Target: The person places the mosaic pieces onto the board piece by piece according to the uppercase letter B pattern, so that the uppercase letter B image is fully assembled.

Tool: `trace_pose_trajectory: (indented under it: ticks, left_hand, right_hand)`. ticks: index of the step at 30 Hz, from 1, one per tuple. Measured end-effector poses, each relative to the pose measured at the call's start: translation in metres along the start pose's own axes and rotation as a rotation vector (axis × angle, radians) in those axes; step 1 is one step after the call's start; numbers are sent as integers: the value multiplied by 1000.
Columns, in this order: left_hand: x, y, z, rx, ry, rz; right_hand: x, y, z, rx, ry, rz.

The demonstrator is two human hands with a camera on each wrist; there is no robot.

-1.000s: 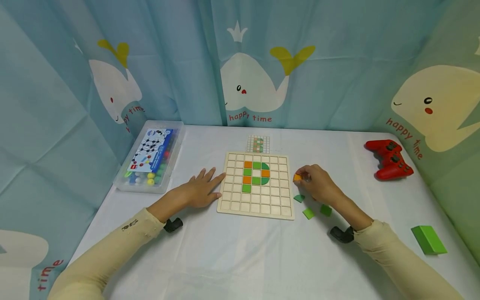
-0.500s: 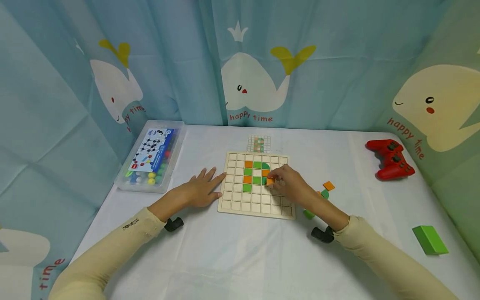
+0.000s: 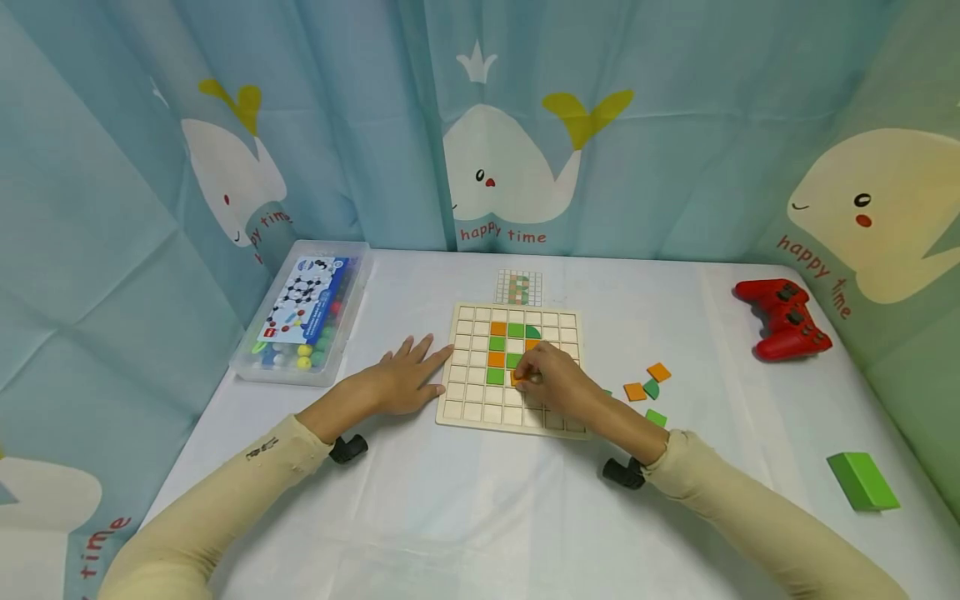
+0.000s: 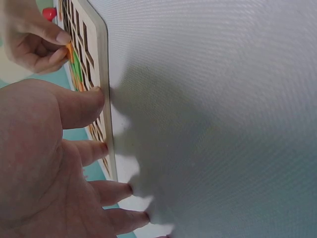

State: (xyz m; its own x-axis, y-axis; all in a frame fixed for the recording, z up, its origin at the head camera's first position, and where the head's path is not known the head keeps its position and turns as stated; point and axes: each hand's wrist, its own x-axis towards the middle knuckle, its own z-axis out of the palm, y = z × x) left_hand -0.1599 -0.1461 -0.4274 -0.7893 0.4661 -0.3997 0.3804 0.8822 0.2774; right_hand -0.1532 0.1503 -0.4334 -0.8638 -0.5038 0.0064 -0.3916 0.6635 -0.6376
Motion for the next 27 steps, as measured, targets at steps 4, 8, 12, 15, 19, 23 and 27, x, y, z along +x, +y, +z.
trace_pose_trajectory:
  ticks: [4,8,12,15,19,23,27]
  left_hand:
    - [0,1,0,0,-5,-1]
    - [-1,2,-1,-3,-11,-5]
    - [-2,4,-2,-7,-12,-8]
    - [-2,4,-3,-12,-10,-9]
    - [-2,4,-2,-18,-5,-6]
    - [-1,2,-1,-20,-3,-5]
    - [-1,2,-1,-9,-4,-13]
  right_hand:
    - [-1,-1,0,1,-11,12]
    - [-1,-1,0,-7,-27,-16]
    - [-1,0,0,-22,-30,-46]
    - [-1,0,-1,-29,-23,-55]
    - [-1,2,-2,-35,-14,-45]
    - [-8,9,-15,-9,-6,15]
    - [-22,22,-42,-35,-37,115]
